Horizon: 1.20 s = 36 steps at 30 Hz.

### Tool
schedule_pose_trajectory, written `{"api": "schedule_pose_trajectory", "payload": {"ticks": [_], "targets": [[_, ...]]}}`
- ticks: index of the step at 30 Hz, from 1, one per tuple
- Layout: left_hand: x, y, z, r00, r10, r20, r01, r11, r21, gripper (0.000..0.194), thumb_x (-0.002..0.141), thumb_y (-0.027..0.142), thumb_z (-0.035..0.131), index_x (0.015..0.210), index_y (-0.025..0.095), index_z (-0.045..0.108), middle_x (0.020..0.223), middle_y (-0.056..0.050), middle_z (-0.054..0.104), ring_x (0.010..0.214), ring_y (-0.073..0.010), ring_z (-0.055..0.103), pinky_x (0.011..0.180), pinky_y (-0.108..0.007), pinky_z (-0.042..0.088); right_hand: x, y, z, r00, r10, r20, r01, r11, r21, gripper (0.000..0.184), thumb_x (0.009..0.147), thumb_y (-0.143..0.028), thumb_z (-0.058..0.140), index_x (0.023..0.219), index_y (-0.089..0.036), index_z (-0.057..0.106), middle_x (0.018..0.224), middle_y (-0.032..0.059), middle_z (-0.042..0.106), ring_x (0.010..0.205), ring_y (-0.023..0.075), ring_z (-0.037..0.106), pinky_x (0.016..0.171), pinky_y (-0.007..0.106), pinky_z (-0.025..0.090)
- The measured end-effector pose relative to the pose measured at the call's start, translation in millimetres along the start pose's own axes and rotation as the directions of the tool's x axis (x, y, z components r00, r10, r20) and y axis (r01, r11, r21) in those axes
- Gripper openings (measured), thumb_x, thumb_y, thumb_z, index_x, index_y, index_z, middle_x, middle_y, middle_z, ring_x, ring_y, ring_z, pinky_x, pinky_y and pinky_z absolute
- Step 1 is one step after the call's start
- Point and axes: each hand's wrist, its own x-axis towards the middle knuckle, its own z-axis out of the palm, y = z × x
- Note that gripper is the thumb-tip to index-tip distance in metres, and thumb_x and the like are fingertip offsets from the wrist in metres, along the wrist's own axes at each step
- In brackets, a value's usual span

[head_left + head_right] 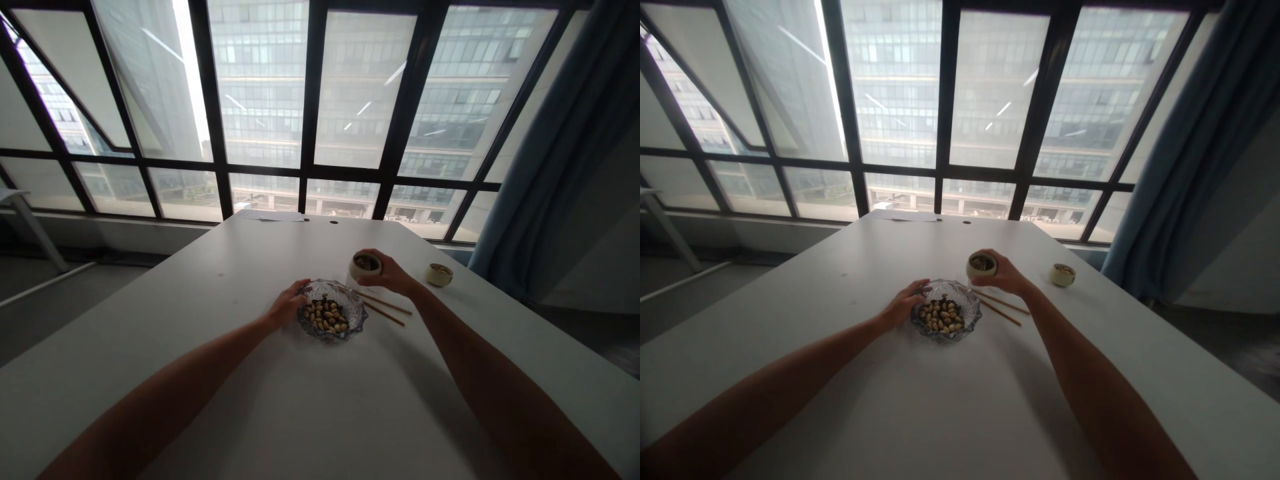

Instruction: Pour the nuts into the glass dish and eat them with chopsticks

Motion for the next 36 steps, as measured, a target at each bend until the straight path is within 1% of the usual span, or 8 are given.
{"api": "schedule_pose_trajectory", "payload": {"ticks": [3, 7, 12, 18, 27, 30, 34, 36], "targets": [[1.5, -2.5, -0.2, 1.000, 0.002, 0.007, -0.002, 1.000, -0.020, 0.065, 0.073, 0.023, 0.056, 0.138, 0.019, 0.052, 0.130, -0.010, 0.064, 0.125, -0.0302, 0.054, 0.110, -0.047, 0.038, 1.9, -24.4, 22.9, 0.963, -0.181, 0.197, 0.238, 0.918, -0.318, 0.074, 0.060, -0.039, 0.087, 0.125, -0.022, 0.056, 0.120, 0.0096, 0.062, 0.104, 0.0294, 0.063, 0.091, 0.044, 0.051], [3.4, -5.1, -0.9, 1.000, 0.027, 0.002, -0.027, 1.000, -0.014, 0.065, 0.073, 0.022, 0.056, 0.137, 0.020, 0.053, 0.130, -0.008, 0.064, 0.126, -0.0299, 0.053, 0.111, -0.046, 0.037, -1.6, -44.4, 45.6, 0.908, -0.189, 0.374, 0.391, 0.705, -0.592, 0.069, 0.068, -0.019, 0.076, 0.132, -0.022, 0.051, 0.129, 0.0114, 0.059, 0.104, 0.0291, 0.062, 0.085, 0.041, 0.051], [2.1, 0.2, 0.0, 0.997, 0.070, -0.024, -0.068, 0.996, 0.049, 0.063, 0.072, 0.021, 0.055, 0.134, 0.019, 0.056, 0.132, -0.008, 0.063, 0.125, -0.0284, 0.054, 0.112, -0.044, 0.036, -1.8, -49.5, 56.7, 0.868, -0.233, 0.439, 0.495, 0.492, -0.716, 0.059, 0.073, -0.004, 0.063, 0.130, -0.016, 0.054, 0.135, 0.0128, 0.057, 0.107, 0.0301, 0.057, 0.088, 0.044, 0.046], [-0.4, 6.7, 1.9, 0.998, 0.061, -0.016, -0.060, 0.997, 0.056, 0.064, 0.072, 0.020, 0.054, 0.136, 0.017, 0.054, 0.132, -0.009, 0.063, 0.125, -0.0282, 0.054, 0.111, -0.044, 0.037, -4.5, -45.2, 58.8, 0.822, -0.306, 0.481, 0.568, 0.362, -0.740, 0.066, 0.076, 0.003, 0.054, 0.137, -0.023, 0.055, 0.145, 0.0065, 0.051, 0.113, 0.0286, 0.052, 0.089, 0.042, 0.044], [0.4, 3.5, 1.6, 0.997, 0.074, -0.019, -0.073, 0.996, 0.053, 0.062, 0.074, 0.019, 0.054, 0.136, 0.019, 0.054, 0.130, -0.008, 0.064, 0.124, -0.0269, 0.055, 0.111, -0.044, 0.038, -5.2, -41.9, 56.7, 0.788, -0.369, 0.494, 0.605, 0.310, -0.734, 0.064, 0.083, 0.003, 0.048, 0.140, -0.028, 0.053, 0.147, 0.0029, 0.050, 0.113, 0.0282, 0.052, 0.088, 0.043, 0.045], [1.8, 0.3, 2.6, 0.998, 0.056, -0.017, -0.056, 0.998, 0.020, 0.062, 0.074, 0.019, 0.054, 0.136, 0.020, 0.054, 0.129, -0.008, 0.065, 0.124, -0.0264, 0.056, 0.111, -0.044, 0.038, -4.9, -43.1, 46.5, 0.810, -0.396, 0.432, 0.561, 0.312, -0.766, 0.064, 0.085, 0.001, 0.050, 0.141, -0.030, 0.051, 0.148, 0.0016, 0.049, 0.115, 0.0289, 0.052, 0.089, 0.044, 0.045], [3.0, -2.2, 2.5, 1.000, 0.024, -0.002, -0.024, 1.000, -0.015, 0.063, 0.074, 0.020, 0.056, 0.137, 0.021, 0.053, 0.128, -0.008, 0.066, 0.124, -0.0270, 0.055, 0.112, -0.045, 0.038, -5.2, -45.5, 40.2, 0.842, -0.409, 0.352, 0.511, 0.392, -0.765, 0.062, 0.087, -0.002, 0.053, 0.141, -0.033, 0.050, 0.148, 0.0018, 0.049, 0.118, 0.0307, 0.052, 0.095, 0.047, 0.044], [3.3, -2.8, 2.1, 1.000, 0.029, 0.000, -0.029, 0.999, -0.026, 0.063, 0.074, 0.021, 0.056, 0.138, 0.021, 0.053, 0.129, -0.007, 0.066, 0.125, -0.0272, 0.055, 0.111, -0.045, 0.038, -4.4, -46.2, 41.0, 0.840, -0.428, 0.334, 0.527, 0.491, -0.694, 0.056, 0.087, -0.008, 0.057, 0.138, -0.031, 0.052, 0.146, 0.0043, 0.051, 0.117, 0.0303, 0.054, 0.096, 0.047, 0.045]]}}
